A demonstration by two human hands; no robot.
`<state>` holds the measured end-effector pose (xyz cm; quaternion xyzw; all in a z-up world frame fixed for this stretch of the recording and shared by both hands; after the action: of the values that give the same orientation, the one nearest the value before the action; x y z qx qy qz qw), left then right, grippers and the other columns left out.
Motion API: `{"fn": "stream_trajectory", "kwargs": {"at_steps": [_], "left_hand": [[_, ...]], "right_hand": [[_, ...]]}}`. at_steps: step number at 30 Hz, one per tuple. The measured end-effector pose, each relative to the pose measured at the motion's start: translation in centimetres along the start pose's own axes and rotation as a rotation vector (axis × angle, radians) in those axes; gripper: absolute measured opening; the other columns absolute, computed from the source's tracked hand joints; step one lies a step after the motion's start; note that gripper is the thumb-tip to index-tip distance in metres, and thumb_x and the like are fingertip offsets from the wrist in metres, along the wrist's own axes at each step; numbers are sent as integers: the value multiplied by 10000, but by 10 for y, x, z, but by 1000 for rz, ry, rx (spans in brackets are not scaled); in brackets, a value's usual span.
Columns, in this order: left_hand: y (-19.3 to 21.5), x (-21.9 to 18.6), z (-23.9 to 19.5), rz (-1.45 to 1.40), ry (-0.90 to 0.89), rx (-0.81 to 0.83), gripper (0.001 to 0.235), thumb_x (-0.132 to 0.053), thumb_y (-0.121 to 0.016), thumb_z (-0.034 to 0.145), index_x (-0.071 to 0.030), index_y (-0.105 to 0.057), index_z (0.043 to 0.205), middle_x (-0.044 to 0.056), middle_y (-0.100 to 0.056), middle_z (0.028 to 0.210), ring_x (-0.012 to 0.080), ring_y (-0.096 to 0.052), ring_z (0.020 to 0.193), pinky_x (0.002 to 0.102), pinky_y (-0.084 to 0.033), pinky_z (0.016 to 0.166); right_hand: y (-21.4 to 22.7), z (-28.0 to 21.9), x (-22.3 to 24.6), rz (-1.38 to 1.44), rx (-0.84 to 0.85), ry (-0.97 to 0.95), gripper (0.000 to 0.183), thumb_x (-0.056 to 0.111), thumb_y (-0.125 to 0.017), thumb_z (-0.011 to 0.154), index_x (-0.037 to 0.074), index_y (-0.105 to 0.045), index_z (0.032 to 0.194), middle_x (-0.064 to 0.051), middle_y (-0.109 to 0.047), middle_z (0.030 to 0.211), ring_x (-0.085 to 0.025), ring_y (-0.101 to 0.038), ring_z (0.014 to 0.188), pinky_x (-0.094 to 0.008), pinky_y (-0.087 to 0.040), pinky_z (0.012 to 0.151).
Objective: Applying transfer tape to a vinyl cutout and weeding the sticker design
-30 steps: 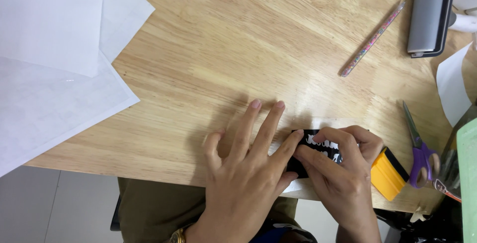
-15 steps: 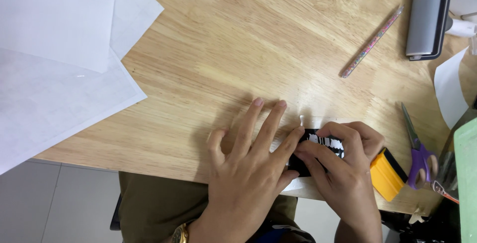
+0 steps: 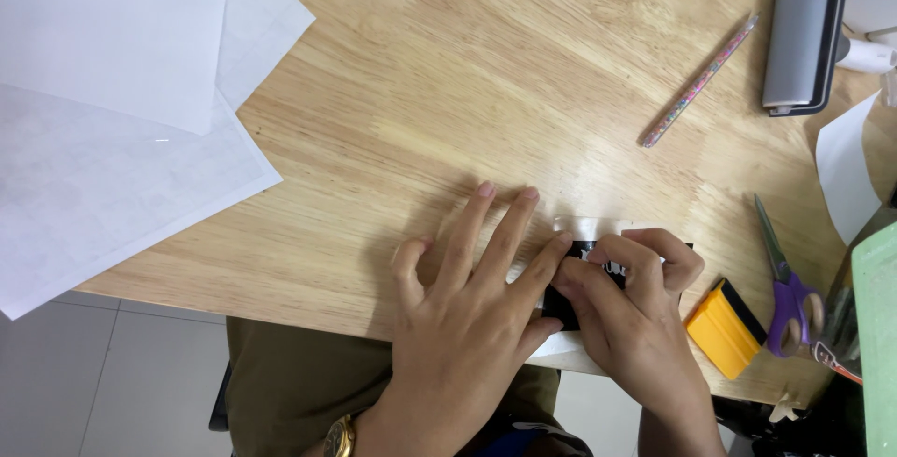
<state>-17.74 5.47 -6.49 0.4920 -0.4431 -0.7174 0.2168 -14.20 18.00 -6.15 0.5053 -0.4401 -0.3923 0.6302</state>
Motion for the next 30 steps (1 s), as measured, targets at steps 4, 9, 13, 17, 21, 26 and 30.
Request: {"fn": "stream_trajectory", "kwargs": {"at_steps": [4,9,13,17,21,26,30], "left_hand": [[-1,-1,0,-7,-5,13,815,-565,-853,660,-372,-582,1403,-43,-426,1622,224,-330,1516,509,-284,1032],[-2,-1,0,13,-2,15,777,-575,-824,684,-368,-578,1391,-32,-422,1625,217,-334,1509,507,-282,1022],[-2,0,-1,7,-6,7,786,-574,-833,686,-380,-575,1403,-43,-421,1621,216,-330,1509,504,-291,1021],[-3,-2,-1,12,-38,8,776,-615,-822,707,-380,-582,1406,-25,-423,1622,234,-322,1512,498,-278,1025],[-3,-3,-1,10,-48,-8,757,-618,-826,698,-379,-596,1379,-13,-434,1615,235,-328,1511,501,-273,998],[-3,-3,-3,-2,-68,10,725,-595,-816,718,-362,-601,1370,-9,-420,1622,249,-306,1518,523,-277,1006],[-2,-3,-3,-15,-84,38,733,-573,-821,721,-346,-587,1378,-6,-401,1629,266,-282,1528,542,-301,1005]], "right_hand": [[3,-8,-6,14,-13,-29,50,130,-704,982,142,-696,1031,-57,-462,1178,-410,-396,1148,-437,-339,1048],[6,-12,-15,-9,-6,-96,59,145,-694,983,171,-700,1036,-45,-468,1186,-389,-384,1189,-454,-288,1067],[15,-15,-30,4,-51,-111,51,157,-727,970,157,-724,1022,-62,-478,1144,-384,-434,1136,-456,-271,1042],[56,-33,-73,-126,-259,-207,136,61,-905,969,118,-782,979,-97,-544,1091,-349,-430,1165,-477,-274,1085],[80,-62,-112,-226,-392,-346,187,-113,-975,1065,-15,-822,1108,-175,-573,1131,-406,-435,1192,-506,-399,1083],[78,-63,-113,-226,-400,-377,222,-132,-1005,1031,-22,-812,1037,-155,-587,1107,-386,-432,1194,-464,-438,1022],[77,-66,-112,-283,-415,-386,306,-67,-1055,991,-13,-756,957,-203,-608,1093,-398,-448,1162,-476,-443,995]]}}
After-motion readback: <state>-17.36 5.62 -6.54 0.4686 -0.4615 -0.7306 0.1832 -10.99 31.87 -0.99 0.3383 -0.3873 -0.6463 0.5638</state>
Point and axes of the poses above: each hand's wrist, its own z-axis towards the middle knuckle, its own y-axis out of the back of the hand, x = y × z, the point moved 10 cm from there along z, towards the middle knuckle
